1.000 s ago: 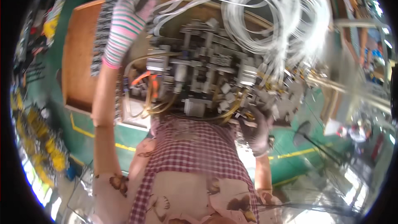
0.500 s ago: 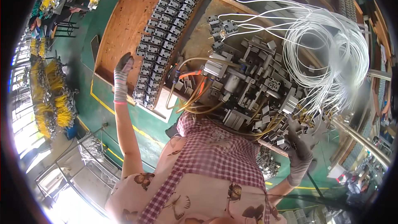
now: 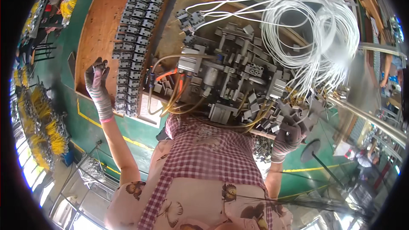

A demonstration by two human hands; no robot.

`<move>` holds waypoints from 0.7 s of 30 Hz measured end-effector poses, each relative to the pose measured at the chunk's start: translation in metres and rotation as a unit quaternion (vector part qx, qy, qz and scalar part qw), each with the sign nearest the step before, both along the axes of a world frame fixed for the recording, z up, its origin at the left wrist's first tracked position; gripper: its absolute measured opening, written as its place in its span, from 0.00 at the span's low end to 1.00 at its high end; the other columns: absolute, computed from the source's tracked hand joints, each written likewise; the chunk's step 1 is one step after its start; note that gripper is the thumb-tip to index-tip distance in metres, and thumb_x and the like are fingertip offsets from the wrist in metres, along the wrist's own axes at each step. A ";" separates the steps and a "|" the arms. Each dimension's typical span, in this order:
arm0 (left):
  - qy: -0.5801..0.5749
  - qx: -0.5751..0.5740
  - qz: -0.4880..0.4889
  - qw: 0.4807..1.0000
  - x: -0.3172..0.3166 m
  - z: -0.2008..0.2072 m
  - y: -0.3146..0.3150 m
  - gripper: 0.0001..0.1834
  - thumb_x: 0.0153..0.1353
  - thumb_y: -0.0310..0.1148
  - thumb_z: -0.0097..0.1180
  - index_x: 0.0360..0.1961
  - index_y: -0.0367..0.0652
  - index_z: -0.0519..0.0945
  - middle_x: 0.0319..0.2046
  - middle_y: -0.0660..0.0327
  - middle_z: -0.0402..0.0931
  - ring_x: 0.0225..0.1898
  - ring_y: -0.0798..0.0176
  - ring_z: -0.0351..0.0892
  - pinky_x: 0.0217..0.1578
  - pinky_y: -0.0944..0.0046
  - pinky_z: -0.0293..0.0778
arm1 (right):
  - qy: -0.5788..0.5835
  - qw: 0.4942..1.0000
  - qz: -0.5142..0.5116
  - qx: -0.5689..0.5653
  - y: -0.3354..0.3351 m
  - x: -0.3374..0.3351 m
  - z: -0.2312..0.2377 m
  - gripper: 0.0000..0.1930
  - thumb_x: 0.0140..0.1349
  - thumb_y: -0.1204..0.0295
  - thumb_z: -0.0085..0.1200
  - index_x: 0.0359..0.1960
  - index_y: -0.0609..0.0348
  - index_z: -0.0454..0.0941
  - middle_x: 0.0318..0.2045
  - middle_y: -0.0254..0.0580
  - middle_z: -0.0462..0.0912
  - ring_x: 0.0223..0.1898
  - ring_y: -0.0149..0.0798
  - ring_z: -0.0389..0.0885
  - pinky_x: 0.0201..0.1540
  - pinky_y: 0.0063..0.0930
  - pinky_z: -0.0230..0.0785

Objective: Processing electrical wires by feeding them into a crimping machine and organizing the finished components into a storage tray.

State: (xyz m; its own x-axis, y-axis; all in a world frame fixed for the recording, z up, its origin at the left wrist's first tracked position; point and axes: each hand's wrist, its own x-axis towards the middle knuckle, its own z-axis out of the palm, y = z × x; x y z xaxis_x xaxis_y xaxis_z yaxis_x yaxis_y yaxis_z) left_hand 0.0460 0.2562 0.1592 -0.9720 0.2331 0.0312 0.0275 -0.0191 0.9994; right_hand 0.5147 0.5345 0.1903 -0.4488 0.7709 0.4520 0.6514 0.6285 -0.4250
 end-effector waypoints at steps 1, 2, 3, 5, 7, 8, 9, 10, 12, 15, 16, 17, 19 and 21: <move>-0.006 0.002 -0.005 1.000 0.009 0.009 0.012 0.21 0.60 0.38 0.63 0.51 0.39 0.76 0.51 0.54 0.77 0.48 0.60 0.78 0.52 0.57 0.75 | -0.031 0.999 0.009 -0.019 0.001 -0.005 0.011 0.12 0.45 0.90 0.57 0.24 0.55 0.77 0.37 0.38 0.85 0.47 0.40 0.78 0.53 0.34 0.67; 0.016 0.001 -0.043 0.999 0.017 0.015 0.024 0.20 0.63 0.40 0.60 0.52 0.40 0.76 0.54 0.53 0.75 0.52 0.58 0.77 0.55 0.53 0.73 | 0.008 0.997 -0.010 -0.074 -0.001 -0.008 0.014 0.12 0.44 0.90 0.56 0.24 0.56 0.77 0.35 0.39 0.84 0.47 0.41 0.79 0.52 0.33 0.67; 0.040 0.000 -0.081 0.996 0.025 0.019 0.035 0.19 0.65 0.41 0.57 0.52 0.41 0.75 0.57 0.53 0.74 0.56 0.56 0.75 0.57 0.49 0.71 | 0.024 0.992 -0.031 -0.116 -0.002 -0.011 0.021 0.12 0.45 0.90 0.57 0.24 0.56 0.77 0.34 0.41 0.84 0.47 0.41 0.79 0.52 0.32 0.67; 0.041 0.009 -0.105 0.994 0.046 0.034 0.063 0.22 0.64 0.44 0.58 0.53 0.42 0.75 0.58 0.51 0.73 0.57 0.55 0.75 0.57 0.51 0.71 | 0.183 0.959 -0.063 -0.209 -0.006 -0.005 0.013 0.12 0.47 0.89 0.59 0.23 0.56 0.76 0.34 0.41 0.84 0.44 0.42 0.79 0.51 0.32 0.67; -0.002 0.056 -0.174 0.983 0.082 0.054 0.094 0.19 0.60 0.32 0.59 0.52 0.40 0.74 0.52 0.53 0.75 0.53 0.59 0.75 0.55 0.60 0.71 | 0.097 0.993 -0.038 -0.061 -0.004 -0.012 0.015 0.13 0.47 0.89 0.61 0.21 0.55 0.73 0.34 0.40 0.84 0.42 0.42 0.80 0.49 0.33 0.68; -0.037 0.087 -0.173 0.980 0.100 0.050 0.102 0.19 0.58 0.28 0.56 0.52 0.40 0.73 0.50 0.54 0.75 0.51 0.61 0.76 0.53 0.61 0.71 | 0.023 0.999 -0.021 0.037 0.000 -0.010 0.011 0.14 0.47 0.89 0.61 0.21 0.55 0.70 0.34 0.38 0.85 0.42 0.42 0.80 0.47 0.34 0.68; -0.056 0.076 -0.277 0.956 0.112 0.056 0.113 0.18 0.57 0.25 0.55 0.50 0.41 0.72 0.50 0.55 0.75 0.49 0.62 0.77 0.52 0.61 0.72 | -0.038 0.994 -0.032 0.102 0.003 -0.008 0.007 0.15 0.47 0.88 0.61 0.21 0.54 0.68 0.34 0.37 0.85 0.44 0.42 0.80 0.47 0.34 0.68; 0.046 -0.002 -0.334 0.941 0.119 0.051 0.126 0.19 0.55 0.24 0.58 0.49 0.41 0.72 0.50 0.55 0.75 0.47 0.62 0.77 0.51 0.63 0.73 | -0.057 0.995 -0.031 0.078 0.001 -0.002 0.005 0.14 0.46 0.88 0.62 0.25 0.55 0.70 0.35 0.38 0.85 0.45 0.41 0.80 0.48 0.34 0.68; -0.135 0.032 -0.355 0.924 0.151 0.041 0.141 0.26 0.47 0.24 0.69 0.48 0.41 0.71 0.48 0.56 0.75 0.48 0.63 0.77 0.50 0.65 0.74 | -0.072 0.996 -0.029 0.052 -0.005 0.001 0.009 0.14 0.46 0.87 0.62 0.29 0.55 0.73 0.35 0.38 0.85 0.46 0.41 0.80 0.50 0.34 0.68; -0.108 0.061 -0.439 0.890 0.179 0.012 0.147 0.32 0.48 0.24 0.71 0.55 0.44 0.72 0.50 0.59 0.75 0.48 0.66 0.76 0.49 0.68 0.75 | 0.181 0.947 -0.054 -0.260 -0.015 -0.001 0.017 0.17 0.51 0.80 0.64 0.43 0.58 0.75 0.38 0.39 0.85 0.45 0.39 0.80 0.51 0.32 0.70; -0.176 0.014 -0.465 0.868 0.186 0.013 0.146 0.34 0.48 0.27 0.72 0.57 0.43 0.71 0.50 0.58 0.76 0.48 0.64 0.78 0.50 0.66 0.75 | 0.287 0.897 -0.063 -0.331 -0.017 0.000 0.016 0.20 0.54 0.76 0.65 0.49 0.61 0.73 0.39 0.39 0.84 0.44 0.37 0.80 0.51 0.30 0.71; -0.242 -0.033 -0.487 0.839 0.190 0.014 0.145 0.37 0.49 0.31 0.73 0.60 0.41 0.70 0.50 0.57 0.77 0.48 0.62 0.79 0.51 0.64 0.75 | 0.388 0.829 -0.069 -0.396 -0.018 0.000 0.016 0.24 0.57 0.72 0.65 0.54 0.63 0.71 0.40 0.39 0.83 0.43 0.36 0.80 0.50 0.29 0.72; -0.196 -0.087 -0.520 0.827 0.191 0.009 0.145 0.40 0.48 0.32 0.74 0.62 0.41 0.68 0.53 0.57 0.75 0.54 0.61 0.76 0.56 0.62 0.72 | 0.361 0.803 -0.024 -0.474 -0.012 -0.002 0.011 0.26 0.60 0.68 0.64 0.57 0.65 0.68 0.40 0.42 0.81 0.39 0.32 0.82 0.46 0.25 0.75; -0.010 -0.060 -0.575 0.816 0.191 -0.001 0.151 0.44 0.46 0.33 0.75 0.65 0.40 0.66 0.59 0.57 0.71 0.60 0.61 0.70 0.61 0.60 0.66 | 0.470 0.647 0.170 -0.576 -0.020 -0.029 0.016 0.24 0.58 0.71 0.64 0.53 0.65 0.69 0.42 0.43 0.81 0.38 0.31 0.81 0.44 0.24 0.74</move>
